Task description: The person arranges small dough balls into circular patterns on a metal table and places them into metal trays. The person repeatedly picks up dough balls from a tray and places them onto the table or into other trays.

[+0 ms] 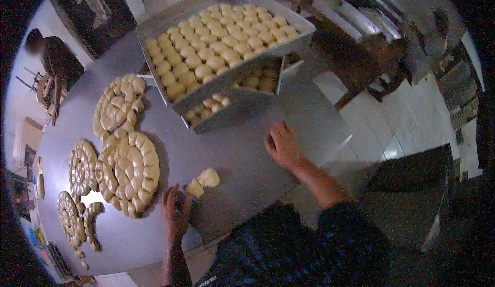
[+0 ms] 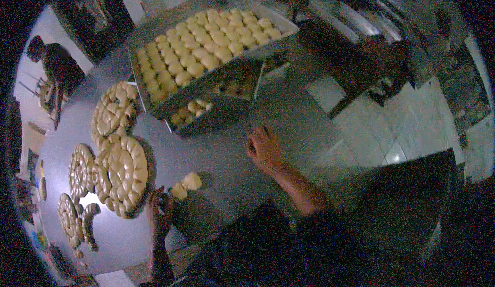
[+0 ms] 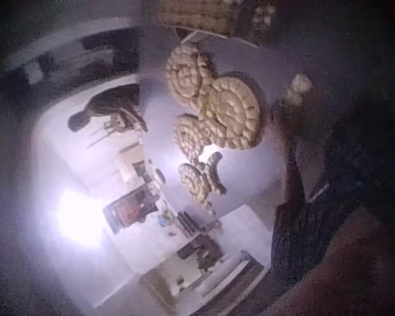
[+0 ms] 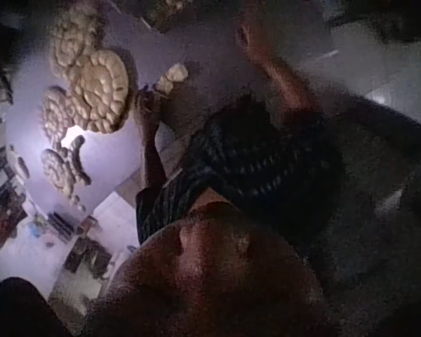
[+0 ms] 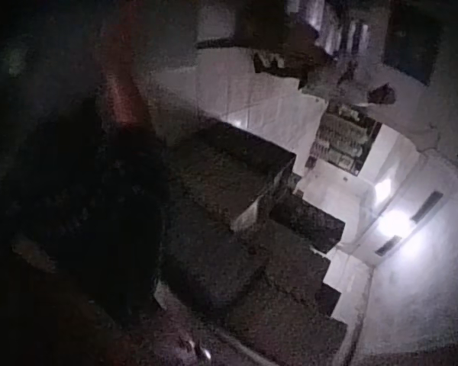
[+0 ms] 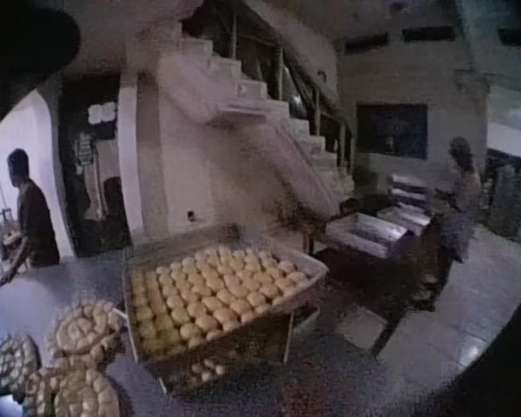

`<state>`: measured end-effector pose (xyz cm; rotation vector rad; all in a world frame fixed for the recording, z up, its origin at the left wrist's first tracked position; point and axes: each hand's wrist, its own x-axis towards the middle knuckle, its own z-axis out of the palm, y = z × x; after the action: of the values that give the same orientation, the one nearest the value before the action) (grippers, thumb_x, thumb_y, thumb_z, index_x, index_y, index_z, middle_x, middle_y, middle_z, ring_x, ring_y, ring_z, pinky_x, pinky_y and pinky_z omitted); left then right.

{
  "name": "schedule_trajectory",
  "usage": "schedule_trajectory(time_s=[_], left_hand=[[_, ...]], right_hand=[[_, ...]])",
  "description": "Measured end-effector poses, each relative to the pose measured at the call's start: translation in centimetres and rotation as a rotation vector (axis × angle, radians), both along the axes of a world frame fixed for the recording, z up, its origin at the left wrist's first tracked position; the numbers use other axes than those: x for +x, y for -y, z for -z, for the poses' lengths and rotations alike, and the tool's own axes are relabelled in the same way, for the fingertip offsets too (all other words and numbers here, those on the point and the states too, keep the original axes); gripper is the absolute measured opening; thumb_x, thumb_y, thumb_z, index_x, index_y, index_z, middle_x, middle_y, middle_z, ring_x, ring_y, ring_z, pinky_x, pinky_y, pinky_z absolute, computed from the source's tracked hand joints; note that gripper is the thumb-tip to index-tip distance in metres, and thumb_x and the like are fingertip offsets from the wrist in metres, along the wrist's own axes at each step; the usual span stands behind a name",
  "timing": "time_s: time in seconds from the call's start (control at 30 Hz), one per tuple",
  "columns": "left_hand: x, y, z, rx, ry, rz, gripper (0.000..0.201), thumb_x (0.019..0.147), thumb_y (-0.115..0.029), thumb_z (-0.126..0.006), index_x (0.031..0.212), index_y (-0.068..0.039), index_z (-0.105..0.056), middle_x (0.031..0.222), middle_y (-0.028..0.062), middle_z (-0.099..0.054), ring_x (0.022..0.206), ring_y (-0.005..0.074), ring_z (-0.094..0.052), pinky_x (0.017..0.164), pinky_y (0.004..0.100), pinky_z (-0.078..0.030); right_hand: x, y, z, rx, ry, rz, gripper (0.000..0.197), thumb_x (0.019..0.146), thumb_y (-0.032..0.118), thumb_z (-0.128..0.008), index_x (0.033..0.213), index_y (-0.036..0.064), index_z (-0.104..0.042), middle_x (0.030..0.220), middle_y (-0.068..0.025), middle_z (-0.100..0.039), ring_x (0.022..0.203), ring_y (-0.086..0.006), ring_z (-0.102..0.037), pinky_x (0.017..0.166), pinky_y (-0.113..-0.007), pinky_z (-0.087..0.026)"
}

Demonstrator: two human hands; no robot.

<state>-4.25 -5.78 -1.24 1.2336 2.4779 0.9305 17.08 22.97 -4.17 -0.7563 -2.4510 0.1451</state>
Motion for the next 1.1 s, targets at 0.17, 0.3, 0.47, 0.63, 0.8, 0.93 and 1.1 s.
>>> schedule_trajectory(time_s=[0.17,0.3,0.47,0.63,0.8,0.93,1.1], left_hand=[[2.0,-3.6,-2.1,-0.035,-0.098,0.117,0.055,0.071,-0.023,-0.066,0.117,-0.003,-0.046,0.111,0.0150,-0.050,0.102,0.0320,-0.045,0.089,0.0439,-0.033],[2.7,-5.6,0.7,-0.033,-0.169,0.099,0.035,0.072,-0.020,-0.064,0.101,-0.003,-0.055,0.098,0.0131,-0.055,0.093,0.0299,-0.049,0.085,0.0425,-0.035],[3.0,-6.1,-1.4,-0.193,-0.025,0.053,0.018,0.071,-0.014,-0.061,0.087,-0.004,-0.060,0.090,0.0117,-0.057,0.083,0.0290,-0.052,0.075,0.0403,-0.041],[3.7,0.2,3.7,0.212,0.634,-0.344,0.026,0.085,-0.013,-0.056,0.107,-0.001,-0.049,0.102,0.0098,-0.051,0.094,0.0214,-0.051,0.080,0.0312,-0.043],[4.7,-1.7,-1.5,0.707,0.706,-0.452,0.024,0.083,-0.012,-0.058,0.105,-0.004,-0.051,0.099,0.0064,-0.052,0.087,0.0171,-0.052,0.075,0.0272,-0.044],[5.2,-3.4,-1.6,0.488,0.206,-0.505,0.015,0.067,-0.007,-0.064,0.081,-0.004,-0.059,0.084,0.0112,-0.057,0.081,0.0233,-0.056,0.068,0.0317,-0.045],[6.5,-10.1,-7.1,0.334,0.035,-0.069,0.019,0.070,-0.005,-0.061,0.089,-0.004,-0.058,0.090,0.0127,-0.057,0.084,0.0293,-0.056,0.072,0.0353,-0.045]], right_hand=[[6.2,-4.7,-5.7,-0.885,-0.244,0.081,0.021,0.074,0.013,-0.059,0.093,0.0028,-0.056,0.088,-0.0076,-0.058,0.086,-0.0231,-0.056,0.078,-0.036,-0.044],[3.1,-12.3,-14.8,-1.074,-0.649,-0.110,0.029,0.078,0.011,-0.053,0.106,0.0039,-0.055,0.101,-0.0039,-0.057,0.094,-0.0148,-0.053,0.082,-0.027,-0.042],[-9.3,-21.0,-26.0,-0.648,-0.998,-0.504,0.036,0.081,0.014,-0.057,0.114,0.0024,-0.050,0.109,-0.0059,-0.053,0.098,-0.0158,-0.051,0.085,-0.028,-0.041],[-18.6,-30.7,-28.3,0.121,-1.059,-0.021,0.038,0.080,0.021,-0.059,0.110,0.0017,-0.048,0.100,-0.0095,-0.056,0.087,-0.0219,-0.054,0.077,-0.037,-0.045],[-22.2,-33.5,-20.7,-0.193,-0.261,-0.125,0.025,0.083,0.015,-0.054,0.105,0.0035,-0.056,0.098,-0.0124,-0.061,0.091,-0.0270,-0.058,0.084,-0.040,-0.044],[-18.5,-20.0,-24.2,-0.367,-0.491,-0.590,0.023,0.085,0.019,-0.054,0.100,0.0019,-0.060,0.093,-0.0090,-0.064,0.086,-0.0147,-0.060,0.079,-0.029,-0.047],[-8.8,-2.0,-13.1,-0.580,-0.073,-1.043,0.049,0.083,0.027,-0.057,0.125,0.0068,-0.041,0.119,-0.0138,-0.048,0.112,-0.0268,-0.044,0.095,-0.037,-0.035]])
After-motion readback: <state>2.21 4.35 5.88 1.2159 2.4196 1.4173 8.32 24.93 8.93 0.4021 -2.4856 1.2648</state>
